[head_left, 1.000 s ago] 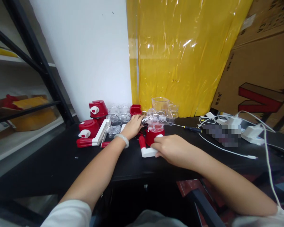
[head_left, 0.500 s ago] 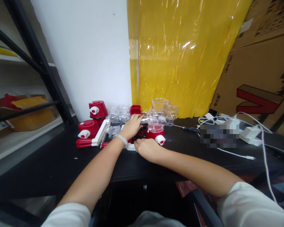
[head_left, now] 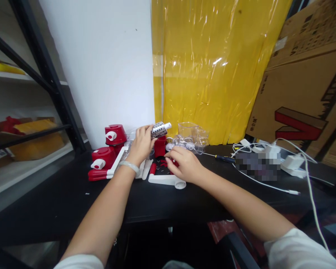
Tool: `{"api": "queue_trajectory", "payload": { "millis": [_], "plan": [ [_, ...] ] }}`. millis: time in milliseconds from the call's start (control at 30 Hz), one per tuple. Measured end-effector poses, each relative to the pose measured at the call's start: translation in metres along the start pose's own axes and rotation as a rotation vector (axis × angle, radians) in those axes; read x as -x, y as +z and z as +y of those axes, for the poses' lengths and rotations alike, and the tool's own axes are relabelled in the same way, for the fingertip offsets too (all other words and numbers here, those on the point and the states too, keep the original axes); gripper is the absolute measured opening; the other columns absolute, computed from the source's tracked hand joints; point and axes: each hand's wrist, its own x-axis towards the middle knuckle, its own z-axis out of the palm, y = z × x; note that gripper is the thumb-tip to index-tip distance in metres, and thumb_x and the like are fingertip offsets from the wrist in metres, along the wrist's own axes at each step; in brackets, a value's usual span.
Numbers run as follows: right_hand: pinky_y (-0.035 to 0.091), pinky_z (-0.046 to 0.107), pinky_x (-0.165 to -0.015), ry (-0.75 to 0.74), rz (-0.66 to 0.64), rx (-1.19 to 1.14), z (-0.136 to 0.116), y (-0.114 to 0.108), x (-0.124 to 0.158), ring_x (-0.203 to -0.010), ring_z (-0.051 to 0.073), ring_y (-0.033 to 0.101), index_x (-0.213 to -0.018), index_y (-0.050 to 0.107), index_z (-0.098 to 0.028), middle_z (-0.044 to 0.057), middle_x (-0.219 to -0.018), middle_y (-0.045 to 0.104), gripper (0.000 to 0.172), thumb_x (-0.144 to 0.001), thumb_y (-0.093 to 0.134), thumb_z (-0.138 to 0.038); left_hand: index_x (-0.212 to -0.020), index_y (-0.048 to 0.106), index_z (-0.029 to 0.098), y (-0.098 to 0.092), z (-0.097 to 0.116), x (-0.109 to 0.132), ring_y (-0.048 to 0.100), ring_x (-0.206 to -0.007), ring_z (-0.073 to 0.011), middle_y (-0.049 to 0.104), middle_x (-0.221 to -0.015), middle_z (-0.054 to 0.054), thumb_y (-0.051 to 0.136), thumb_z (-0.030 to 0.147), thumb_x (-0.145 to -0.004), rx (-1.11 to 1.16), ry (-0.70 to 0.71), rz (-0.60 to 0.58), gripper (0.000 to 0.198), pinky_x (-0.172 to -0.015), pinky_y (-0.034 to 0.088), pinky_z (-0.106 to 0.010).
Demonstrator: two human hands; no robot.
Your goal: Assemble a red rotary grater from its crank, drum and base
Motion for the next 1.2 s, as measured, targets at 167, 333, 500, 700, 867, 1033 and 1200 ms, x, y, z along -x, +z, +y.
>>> {"api": "queue_trajectory", "payload": {
  "millis": [167, 333, 500, 700, 867, 1033, 1200],
  "plan": [
    [0.05, 0.041, -0.096, 0.098, 0.317, -0.212, 0.012, 0.006, -0.024, -0.11, 0.022, 0.057, -0.124, 0.05, -0.019, 0.013, -0.115, 0.057, 0.034, -0.091, 0.05, -0.023, -0.132, 0.051, 0.016, 0.019, 0.006, -0.006, 0.053, -0.124, -0.0278, 0.057, -0.128, -0.015, 0.06, 0.036, -0.09, 0.682, -0.279, 0.238, 0.047, -0.109, 0.039, -0.049],
    [0.034, 0.055, -0.114, 0.333, 0.343, -0.238, 0.012, 0.02, -0.048, -0.139, 0.032, 0.035, -0.15, 0.021, -0.018, 0.02, -0.145, 0.037, 0.076, -0.087, 0.059, -0.037, -0.121, 0.056, 0.02, 0.035, 0.039, 0.001, 0.062, -0.114, -0.0229, 0.064, -0.123, -0.011, 0.063, 0.051, -0.087, 1.211, -0.318, 0.187, 0.047, -0.102, 0.047, -0.04],
    [0.034, 0.056, -0.114, 0.26, 0.283, -0.137, 0.007, 0.008, -0.052, -0.138, 0.031, 0.037, -0.155, 0.016, -0.027, 0.014, -0.146, 0.041, 0.08, -0.088, 0.058, -0.033, -0.129, 0.05, 0.024, 0.026, 0.064, 0.014, 0.058, -0.121, -0.0217, 0.06, -0.13, -0.009, 0.058, 0.051, -0.092, 1.188, -0.184, 0.211, 0.046, -0.106, 0.044, -0.037],
    [0.047, 0.053, -0.102, 0.179, 0.246, -0.166, 0.017, -0.024, -0.039, -0.118, 0.029, 0.056, -0.149, 0.036, -0.036, 0.008, -0.133, 0.057, 0.069, -0.086, 0.065, -0.039, -0.134, 0.046, 0.025, 0.021, 0.066, 0.019, 0.055, -0.126, -0.0243, 0.055, -0.136, -0.011, 0.05, 0.043, -0.098, 1.088, 0.025, 0.164, 0.041, -0.107, 0.045, -0.041],
    [0.047, 0.051, -0.101, 0.214, 0.309, -0.411, 0.059, -0.065, -0.025, -0.122, 0.03, 0.057, -0.14, 0.049, -0.037, 0.005, -0.138, 0.056, 0.064, -0.08, 0.07, -0.048, -0.137, 0.045, 0.024, 0.025, 0.053, 0.018, 0.05, -0.131, -0.0256, 0.053, -0.139, -0.013, 0.051, 0.037, -0.097, 0.925, 0.005, 0.153, 0.042, -0.106, 0.046, -0.045],
    [0.053, 0.048, -0.088, 0.517, 0.492, -0.599, 0.122, -0.094, 0.013, -0.116, 0.032, 0.06, -0.14, 0.045, -0.036, 0.01, -0.133, 0.058, 0.073, -0.076, 0.067, -0.063, -0.136, 0.047, 0.022, 0.029, 0.047, 0.02, 0.05, -0.131, -0.0255, 0.051, -0.14, -0.013, 0.058, 0.034, -0.094, 0.76, -0.043, 0.054, 0.045, -0.108, 0.044, -0.046],
    [0.055, 0.043, -0.075, 0.762, 0.595, -0.853, 0.174, -0.08, 0.059, -0.096, 0.025, 0.065, -0.121, 0.055, -0.032, 0.008, -0.121, 0.062, 0.063, -0.069, 0.072, -0.063, -0.142, 0.038, 0.023, 0.034, 0.051, 0.026, 0.046, -0.135, -0.0293, 0.046, -0.146, -0.016, 0.07, 0.035, -0.085, 0.773, -0.047, -0.091, 0.066, -0.109, 0.043, -0.051]
  ]
}}
